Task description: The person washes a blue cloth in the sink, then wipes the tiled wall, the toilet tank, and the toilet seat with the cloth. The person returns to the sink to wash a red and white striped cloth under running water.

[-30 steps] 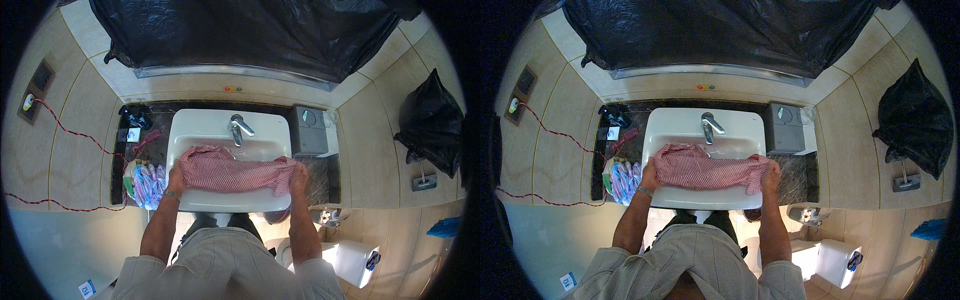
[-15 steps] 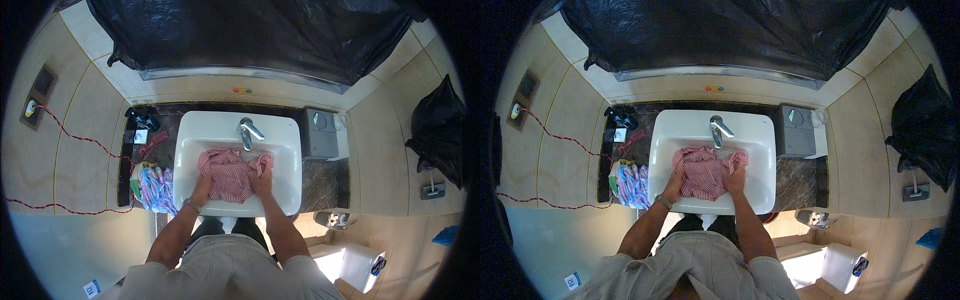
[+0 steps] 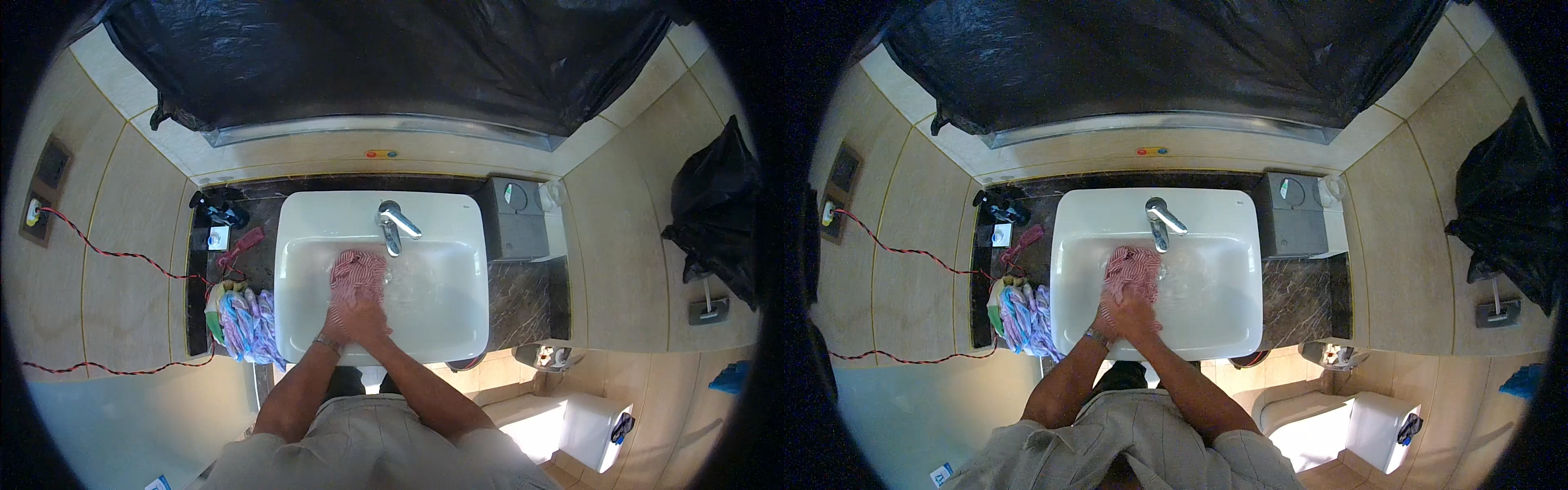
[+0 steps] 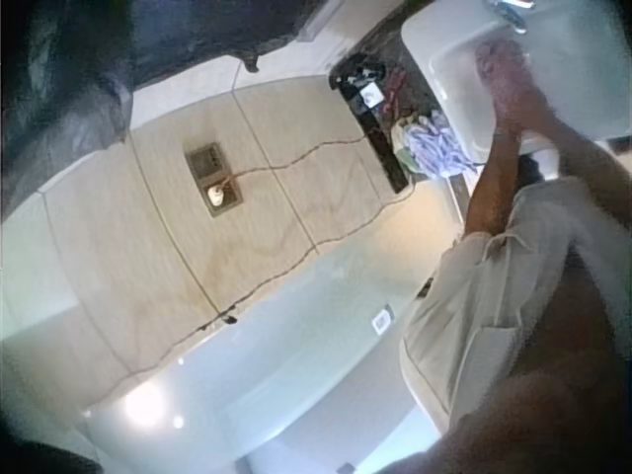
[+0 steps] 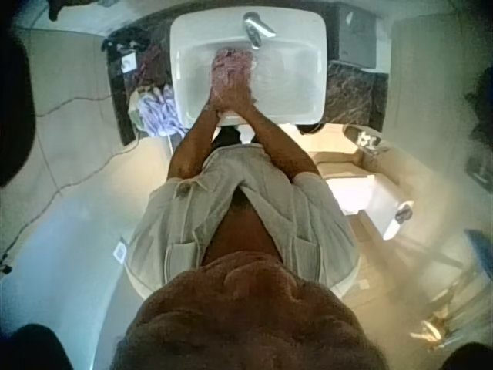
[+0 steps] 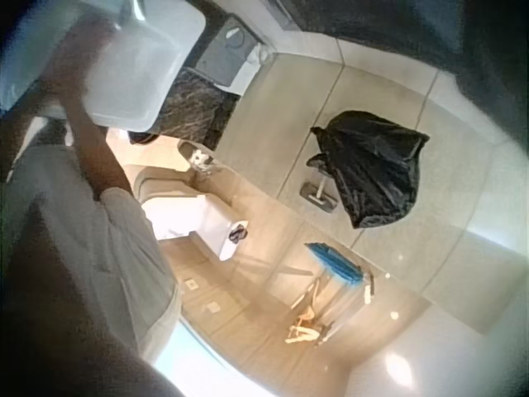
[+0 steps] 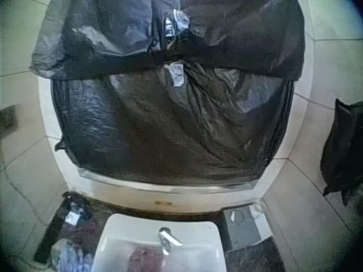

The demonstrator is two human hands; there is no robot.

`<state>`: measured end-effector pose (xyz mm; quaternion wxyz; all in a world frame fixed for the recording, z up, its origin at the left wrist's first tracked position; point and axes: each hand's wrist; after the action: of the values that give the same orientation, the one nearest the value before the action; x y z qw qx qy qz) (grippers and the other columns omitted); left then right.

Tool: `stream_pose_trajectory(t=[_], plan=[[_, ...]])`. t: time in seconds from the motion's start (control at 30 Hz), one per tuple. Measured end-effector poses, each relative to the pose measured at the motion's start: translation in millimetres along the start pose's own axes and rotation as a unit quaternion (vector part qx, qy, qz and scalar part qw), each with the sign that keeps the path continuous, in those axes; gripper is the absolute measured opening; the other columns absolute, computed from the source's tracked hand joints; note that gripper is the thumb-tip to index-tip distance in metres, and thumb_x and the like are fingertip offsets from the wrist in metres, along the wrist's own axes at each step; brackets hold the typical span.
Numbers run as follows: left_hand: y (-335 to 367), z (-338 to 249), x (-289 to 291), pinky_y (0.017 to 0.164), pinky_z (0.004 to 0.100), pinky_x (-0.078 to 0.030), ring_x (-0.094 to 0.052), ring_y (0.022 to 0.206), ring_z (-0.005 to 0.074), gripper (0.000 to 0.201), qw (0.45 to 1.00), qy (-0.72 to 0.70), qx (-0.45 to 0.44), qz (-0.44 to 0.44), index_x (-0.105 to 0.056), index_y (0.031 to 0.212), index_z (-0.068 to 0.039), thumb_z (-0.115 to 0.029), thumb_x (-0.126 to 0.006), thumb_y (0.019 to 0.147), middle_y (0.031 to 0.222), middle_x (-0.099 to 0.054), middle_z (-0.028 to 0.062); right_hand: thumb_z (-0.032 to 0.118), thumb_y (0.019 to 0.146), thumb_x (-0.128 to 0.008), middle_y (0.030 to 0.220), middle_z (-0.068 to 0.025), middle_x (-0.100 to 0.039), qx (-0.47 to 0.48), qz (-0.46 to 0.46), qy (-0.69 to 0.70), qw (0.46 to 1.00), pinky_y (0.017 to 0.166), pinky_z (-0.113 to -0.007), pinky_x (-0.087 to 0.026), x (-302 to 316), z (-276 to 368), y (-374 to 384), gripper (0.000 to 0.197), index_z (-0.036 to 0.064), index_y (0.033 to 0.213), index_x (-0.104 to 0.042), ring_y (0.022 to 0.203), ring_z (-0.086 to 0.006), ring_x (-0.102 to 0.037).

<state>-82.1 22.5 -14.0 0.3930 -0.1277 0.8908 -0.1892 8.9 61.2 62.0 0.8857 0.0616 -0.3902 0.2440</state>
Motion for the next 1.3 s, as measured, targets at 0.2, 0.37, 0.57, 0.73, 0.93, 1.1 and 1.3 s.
stream_pose_trajectory(t=[0.2, 0.37, 0.57, 0.73, 0.93, 1.1, 1.3], plan=[[-14, 2, -22, 0.099, 0.0426, -0.056, -0.065, 0.117, 0.0305, 0.049, 0.636, 0.752, -0.168, -0.031, -0.052, 0.141, -0.001, -0.021, -0.065, 0.098, 0.127, -0.068, 0.0140, 0.046, 0.096, -0.065, 0.095, -0.0191, -0.071, -0.040, 0.002, -0.111, 0.993, 0.074, -0.056, -0.058, 8, -104, 43, 0.041, 0.0067, 0.106, -0.069, 0.081, -0.0470, -0.070], [-14, -1, 10, 0.100, 0.0436, -0.057, -0.064, 0.121, 0.0310, 0.061, 0.938, 0.224, 0.034, -0.263, -0.046, 0.148, -0.003, -0.022, -0.071, 0.096, 0.133, -0.065, 0.0149, 0.051, 0.091, -0.070, 0.126, -0.0259, -0.064, -0.118, -0.039, -0.057, 0.991, 0.099, -0.056, -0.049, 82, -134, 56, 0.061, 0.0037, 0.129, -0.059, 0.117, -0.0481, -0.060], [-16, -15, -38, 0.104, 0.0491, -0.055, -0.061, 0.127, 0.0316, 0.075, 0.945, 0.142, 0.008, -0.295, -0.039, 0.154, -0.004, -0.046, -0.069, 0.099, 0.143, -0.059, 0.0172, 0.051, 0.092, -0.072, 0.147, -0.0282, -0.051, 0.035, -0.097, -0.102, 0.989, 0.105, -0.050, -0.046, 21, -143, 34, 0.079, -0.0026, 0.146, -0.050, 0.131, -0.0412, -0.054], [-20, -41, -35, 0.107, 0.0491, -0.053, -0.062, 0.127, 0.0323, 0.071, 0.970, -0.186, 0.121, -0.101, -0.042, 0.154, -0.005, -0.051, -0.061, 0.103, 0.141, -0.061, 0.0175, 0.048, 0.092, -0.073, 0.112, -0.0238, -0.072, -0.115, 0.076, 0.196, 0.971, 0.094, -0.046, -0.054, 13, -42, 18, 0.049, 0.0052, 0.115, -0.072, 0.107, -0.0370, -0.070], [-11, 3, 10, 0.106, 0.0477, -0.053, -0.064, 0.124, 0.0280, 0.050, 0.990, 0.101, -0.088, 0.033, -0.053, 0.146, -0.008, -0.040, -0.053, 0.108, 0.139, -0.064, 0.0137, 0.040, 0.091, -0.072, 0.093, -0.0182, -0.074, 0.028, 0.024, 0.149, 0.988, 0.074, -0.049, -0.057, 8, 16, -3, 0.033, 0.0076, 0.098, -0.074, 0.083, -0.0400, -0.071], [10, 32, 19, 0.100, 0.0449, -0.057, -0.069, 0.114, 0.0287, 0.041, 0.960, 0.245, -0.129, -0.032, -0.055, 0.141, -0.004, -0.031, -0.054, 0.109, 0.126, -0.070, 0.0147, 0.030, 0.093, -0.069, 0.084, -0.0116, -0.069, 0.125, -0.094, -0.043, 0.987, 0.068, -0.049, -0.057, 19, -31, 25, 0.016, 0.0149, 0.097, -0.074, 0.078, -0.0351, -0.071], [-27, -23, -46, 0.095, 0.0397, -0.060, -0.072, 0.107, 0.0266, 0.042, 0.991, 0.040, -0.010, -0.129, -0.059, 0.135, 0.003, -0.026, -0.063, 0.105, 0.120, -0.073, 0.0141, 0.031, 0.092, -0.071, 0.107, -0.0129, -0.071, 0.184, -0.108, -0.167, 0.963, 0.085, -0.052, -0.055, 26, -178, 47, 0.017, 0.0153, 0.098, -0.075, 0.100, -0.0356, -0.068]])
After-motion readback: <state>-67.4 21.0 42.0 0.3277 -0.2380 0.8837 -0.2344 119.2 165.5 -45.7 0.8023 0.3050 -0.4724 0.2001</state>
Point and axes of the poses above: each hand's wrist, its own y-axis towards the middle knuckle, its own x-axis out of the back of the hand, z = x × y
